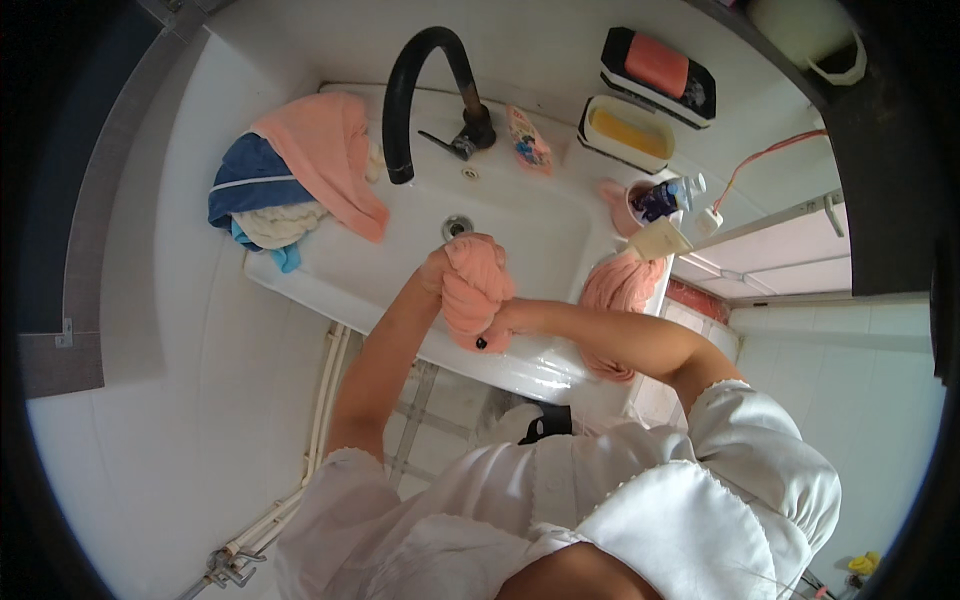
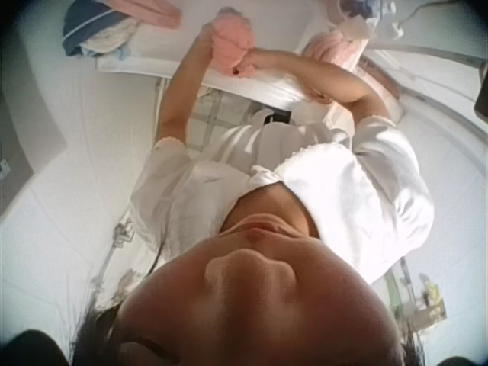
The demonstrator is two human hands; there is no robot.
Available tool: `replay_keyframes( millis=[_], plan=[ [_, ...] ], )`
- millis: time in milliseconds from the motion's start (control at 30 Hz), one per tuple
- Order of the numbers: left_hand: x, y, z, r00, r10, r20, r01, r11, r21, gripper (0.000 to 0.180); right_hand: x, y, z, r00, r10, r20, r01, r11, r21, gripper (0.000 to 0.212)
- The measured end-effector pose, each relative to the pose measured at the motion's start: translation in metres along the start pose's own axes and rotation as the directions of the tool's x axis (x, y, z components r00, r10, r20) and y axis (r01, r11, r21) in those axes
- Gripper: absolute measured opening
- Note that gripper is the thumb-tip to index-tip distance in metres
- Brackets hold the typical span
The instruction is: The person washes pink fabric items in a sink by hand, rinsing them under running water and wringing them out.
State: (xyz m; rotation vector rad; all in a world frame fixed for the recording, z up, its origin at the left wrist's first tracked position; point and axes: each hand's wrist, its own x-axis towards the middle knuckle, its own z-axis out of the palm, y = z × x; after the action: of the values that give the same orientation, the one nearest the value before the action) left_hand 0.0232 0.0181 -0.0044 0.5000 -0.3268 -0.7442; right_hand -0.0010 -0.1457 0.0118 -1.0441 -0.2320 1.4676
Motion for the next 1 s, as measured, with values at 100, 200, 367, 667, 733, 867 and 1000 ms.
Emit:
replay_keyframes(
  millis=[100,200,367,667,733,867,1000],
  plan=[
    [-0.010,-0.015,-0.003,0.986,0.087,-0.144,-0.092,0.995,-0.026,0.033,0.008,-0.002,-0.020,0.983,0.183,-0.002,-0.177,0.944,-0.278,0.043],
    [-0.027,-0.028,-0.008,0.962,0.234,-0.143,-0.201,0.956,0.214,0.034,0.010,0.002,-0.022,0.996,0.087,-0.022,-0.085,0.834,-0.546,0.057],
    [-0.047,-0.055,0.026,0.579,0.335,-0.743,0.056,0.893,0.446,0.038,-0.024,0.042,-0.021,0.929,-0.323,-0.179,0.130,0.740,-0.660,0.072],
    [-0.054,-0.084,0.055,0.518,0.406,-0.753,-0.459,0.875,0.156,0.049,-0.059,0.065,-0.018,0.915,-0.189,-0.357,0.277,0.937,0.213,0.059],
    [-0.044,-0.082,0.070,0.641,0.429,-0.636,-0.433,0.887,0.161,0.051,-0.068,0.071,-0.012,0.946,-0.256,-0.201,0.322,0.824,0.467,0.058],
    [-0.008,-0.070,0.099,0.870,0.403,-0.285,-0.245,0.854,0.459,0.050,-0.082,0.108,-0.017,0.877,-0.273,-0.397,0.462,0.707,0.536,0.051],
    [0.012,-0.072,0.105,0.769,0.388,-0.508,0.025,0.776,0.630,0.050,-0.103,0.102,0.005,0.641,-0.382,-0.666,0.697,0.653,0.297,0.053]
  ],
)
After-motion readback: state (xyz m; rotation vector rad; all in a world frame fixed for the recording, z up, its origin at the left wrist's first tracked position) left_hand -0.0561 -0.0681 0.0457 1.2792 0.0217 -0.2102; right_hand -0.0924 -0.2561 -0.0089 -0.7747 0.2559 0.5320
